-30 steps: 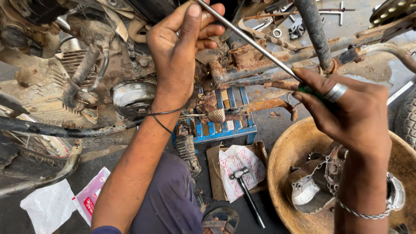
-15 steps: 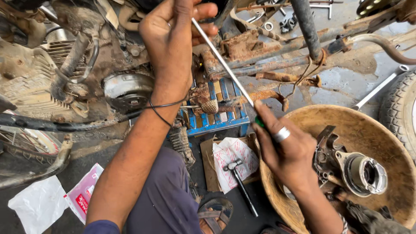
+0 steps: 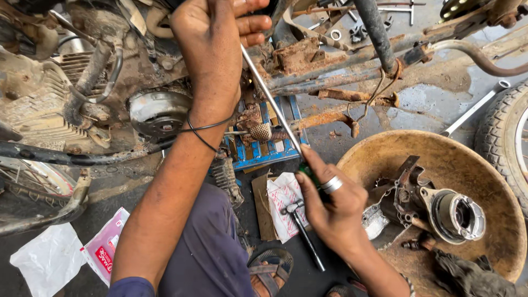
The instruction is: The person removes a motorcycle engine cover using a screwdriver, cleans the cover with a cloth, and reattaches it to the engine. The person handles the cover, screwdriver, and cloth while working on the motorcycle.
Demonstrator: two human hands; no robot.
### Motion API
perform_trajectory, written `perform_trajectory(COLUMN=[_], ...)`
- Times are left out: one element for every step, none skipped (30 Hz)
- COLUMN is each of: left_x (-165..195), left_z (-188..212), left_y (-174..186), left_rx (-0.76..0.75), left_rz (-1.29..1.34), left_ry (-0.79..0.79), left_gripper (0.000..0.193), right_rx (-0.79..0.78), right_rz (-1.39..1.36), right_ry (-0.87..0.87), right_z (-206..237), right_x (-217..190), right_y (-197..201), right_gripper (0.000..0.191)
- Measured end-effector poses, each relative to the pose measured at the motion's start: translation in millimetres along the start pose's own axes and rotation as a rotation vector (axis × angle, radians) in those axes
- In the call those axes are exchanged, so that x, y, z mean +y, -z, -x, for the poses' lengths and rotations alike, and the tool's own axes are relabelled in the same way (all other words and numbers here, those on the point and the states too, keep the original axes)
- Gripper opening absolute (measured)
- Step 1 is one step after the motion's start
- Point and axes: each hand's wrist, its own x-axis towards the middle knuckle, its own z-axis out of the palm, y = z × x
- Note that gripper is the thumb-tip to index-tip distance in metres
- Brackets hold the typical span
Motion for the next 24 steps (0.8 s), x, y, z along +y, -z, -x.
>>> perform_trajectory(left_x=[-1, -1, -2, -2, -3, -3, -3, -3, -3, -3, -3, -5, -6, -7, -9, -10, -11, -12, -11, -9, -6, -3, 2, 8], left_z=[0, 0, 0, 0, 0, -1, -1, -2, -3, -4, -6, -7, -8, -9, -10, -11, -11, -13, -12, -11, -13, -12, -11, -9], left_y=[1, 2, 3, 4, 4, 5, 5, 6, 7, 7, 8, 9, 10, 10, 12, 13, 13, 13, 13, 12, 11, 9, 8, 5], left_rx=[-0.02, -0.016, -0.012, -0.007, -0.01, -0.013, -0.016, -0.02, -0.023, -0.025, -0.026, -0.027, -0.031, -0.032, -0.032, -0.031, -0.048, -0.063, -0.076, -0.057, -0.042, -0.03, -0.067, -0.101], left_rz=[-0.007, -0.025, -0.043, -0.065, -0.108, -0.151, -0.192, -0.186, -0.177, -0.169, -0.172, -0.174, -0.177, -0.188, -0.201, -0.215, -0.235, -0.254, -0.275, -0.266, -0.255, -0.243, -0.263, -0.281], left_ry=[-0.01, -0.017, -0.03, -0.04, -0.069, -0.097, -0.125, -0.111, -0.098, -0.082, -0.08, -0.082, -0.081, -0.082, -0.084, -0.085, -0.124, -0.165, -0.205, -0.156, -0.113, -0.074, -0.15, -0.217], left_gripper=[0.04, 0.041, 0.042, 0.043, 0.043, 0.043, 0.044, 0.044, 0.045, 0.046, 0.047, 0.049, 0.051, 0.05, 0.05, 0.05, 0.051, 0.053, 0.055, 0.054, 0.053, 0.053, 0.056, 0.059], right_rx=[-0.002, -0.002, 0.0, 0.0, -0.002, -0.004, -0.006, -0.001, 0.003, 0.006, 0.007, 0.011, 0.015, 0.016, 0.015, 0.013, 0.021, 0.028, 0.033, 0.019, 0.011, 0.007, 0.017, 0.022], right_rz=[-0.019, -0.031, -0.043, -0.059, -0.05, -0.041, -0.031, -0.025, -0.017, -0.009, -0.023, -0.037, -0.052, -0.047, -0.044, -0.042, -0.04, -0.038, -0.038, -0.029, -0.019, -0.01, -0.021, -0.029], right_ry=[-0.027, -0.019, -0.005, 0.006, 0.0, -0.006, -0.013, -0.007, 0.0, 0.004, -0.018, -0.037, -0.059, -0.063, -0.067, -0.071, -0.054, -0.035, -0.016, -0.043, -0.067, -0.088, -0.074, -0.067], right_z=[4, 6, 8, 7, 7, 5, 3, 1, 0, -1, -2, -2, -3, -3, -3, -3, -3, -4, -4, -5, -6, -7, -9, -10], right_x=[-2, -4, -7, -10, -13, -16, -20, -23, -26, -29, -32, -34, -36, -38, -39, -41, -42, -42, -44, -44, -45, -45, -45, -45], right_y=[-4, -6, -8, -8, -8, -7, -7, -7, -8, -9, -12, -15, -17, -19, -20, -19, -18, -17, -15, -14, -13, -13, -14, -16], right_gripper=[0.045, 0.046, 0.046, 0.047, 0.047, 0.047, 0.048, 0.048, 0.048, 0.048, 0.049, 0.049, 0.05, 0.05, 0.05, 0.051, 0.05, 0.05, 0.049, 0.049, 0.048, 0.048, 0.048, 0.048])
